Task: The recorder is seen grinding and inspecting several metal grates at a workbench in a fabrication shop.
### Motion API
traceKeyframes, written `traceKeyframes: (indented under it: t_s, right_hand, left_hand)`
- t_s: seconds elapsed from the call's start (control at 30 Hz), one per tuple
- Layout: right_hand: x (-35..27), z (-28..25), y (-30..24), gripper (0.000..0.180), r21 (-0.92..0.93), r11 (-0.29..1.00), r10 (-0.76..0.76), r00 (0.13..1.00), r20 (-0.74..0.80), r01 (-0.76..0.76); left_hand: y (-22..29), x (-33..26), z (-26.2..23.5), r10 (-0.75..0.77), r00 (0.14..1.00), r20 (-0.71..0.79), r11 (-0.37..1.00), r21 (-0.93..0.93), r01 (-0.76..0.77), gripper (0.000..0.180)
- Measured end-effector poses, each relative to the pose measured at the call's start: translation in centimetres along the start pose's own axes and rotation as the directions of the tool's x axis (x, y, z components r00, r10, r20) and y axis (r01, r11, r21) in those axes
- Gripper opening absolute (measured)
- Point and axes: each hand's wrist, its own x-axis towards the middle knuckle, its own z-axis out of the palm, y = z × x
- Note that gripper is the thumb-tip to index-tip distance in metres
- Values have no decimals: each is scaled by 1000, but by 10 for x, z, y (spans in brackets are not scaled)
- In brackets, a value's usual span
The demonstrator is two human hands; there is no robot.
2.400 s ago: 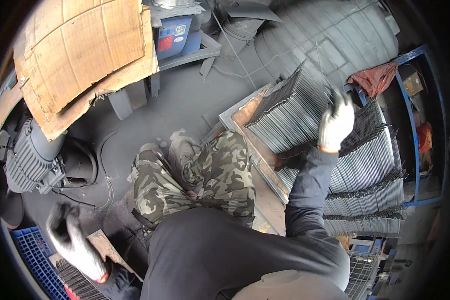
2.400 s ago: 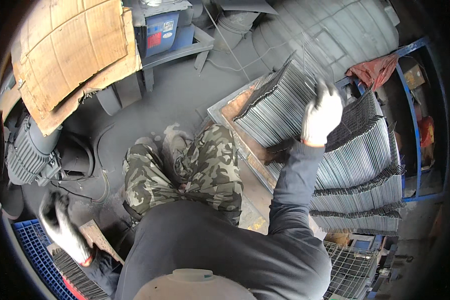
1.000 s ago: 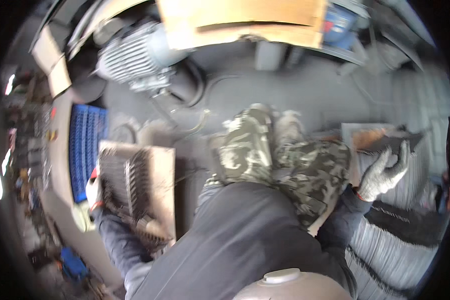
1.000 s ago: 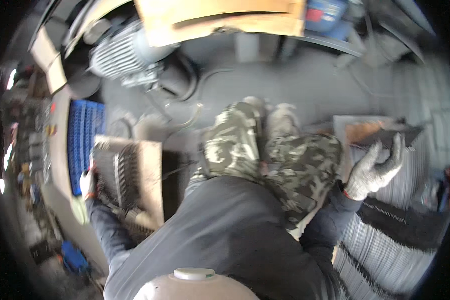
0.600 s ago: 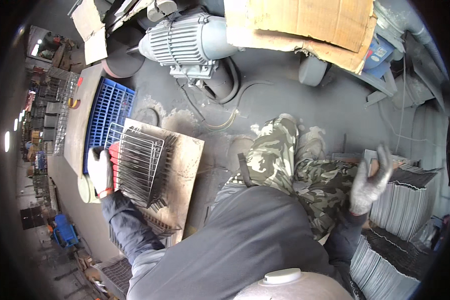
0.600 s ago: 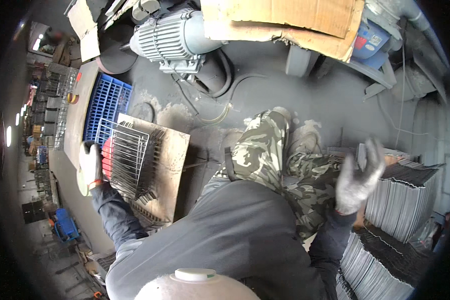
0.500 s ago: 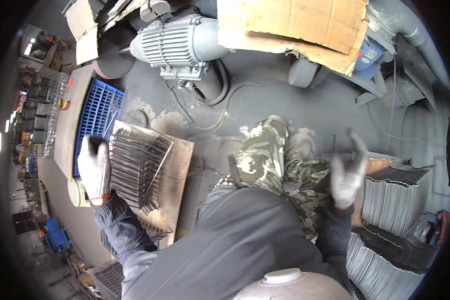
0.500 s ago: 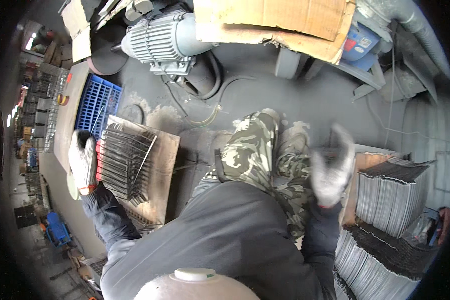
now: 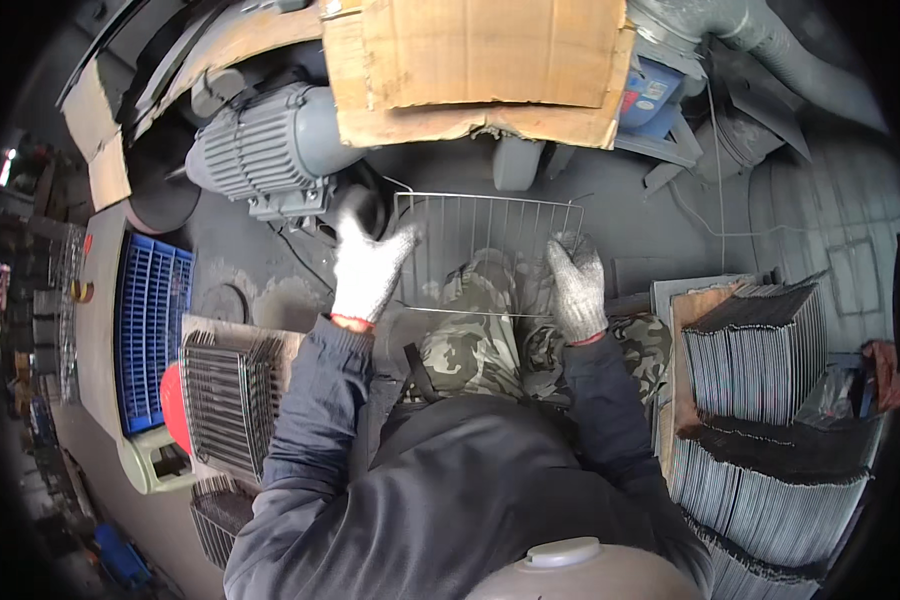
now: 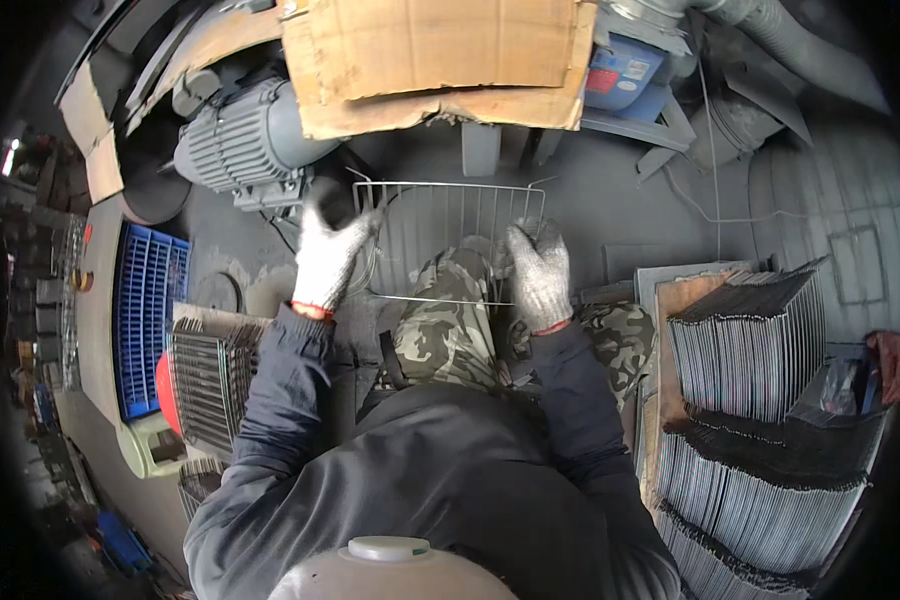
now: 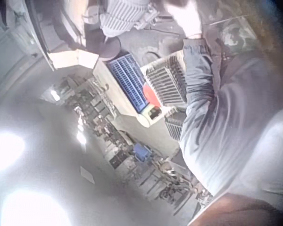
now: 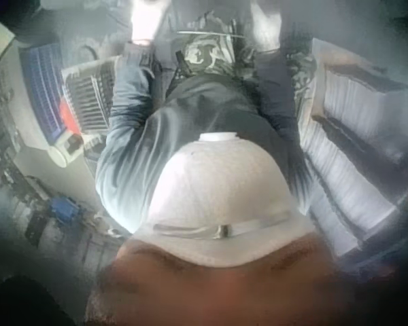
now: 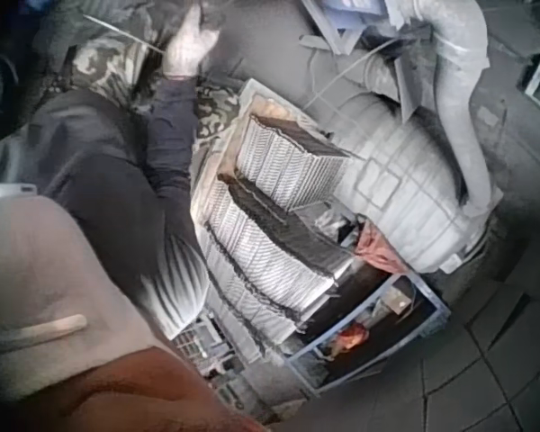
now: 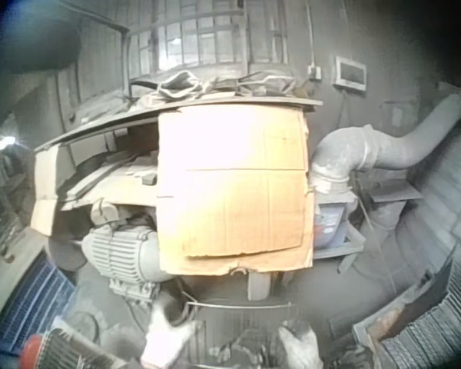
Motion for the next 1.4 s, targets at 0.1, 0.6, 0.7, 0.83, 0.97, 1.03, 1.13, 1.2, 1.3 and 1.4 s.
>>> traceKeyframes:
  t_s: [0.1,0.6,0.7,0.83,0.97,1.03,1.13,1.2,1.3,1.4]
  right_hand:
    - [25,-42,30,14,-35,998,-49,999,-24,48]
    - [66,-29,20,18,-62,997,51,997,-55,-55]
    - [80,-27,70,23,-138,990,16,999,-35,-20]
    - [72,-47,53,25,-19,999,40,991,-129,-43]
    - [73,-106,47,24,-199,975,-138,969,-205,97]
    - [70,-86,39,23,-127,990,-84,980,-178,62]
    - [76,-44,47,22,-209,972,78,989,-129,-104]
    - [79,-14,82,23,8,1000,-29,999,-14,29]
    - [76,-9,73,22,-190,982,-30,995,-95,11]
    - [71,-62,46,17,-203,961,158,976,-151,-187]
  left_hand:
    - [-25,-8,58,-257,811,526,672,-506,541,48]
    - [-52,13,115,-295,845,445,813,-348,467,26]
    - [-65,15,100,-392,795,463,732,-367,574,25]
    - [-35,16,118,-336,798,500,763,-353,542,31]
    - [-14,0,164,-125,903,411,860,-409,306,32]
    - [-32,0,160,-209,883,421,888,-297,351,33]
    - [-17,12,110,-380,777,503,718,-369,590,31]
    - [-63,16,89,-417,798,435,764,-308,567,26]
    - [-63,23,87,-355,836,418,841,-248,481,29]
    - [-67,11,141,-241,896,372,911,-232,342,33]
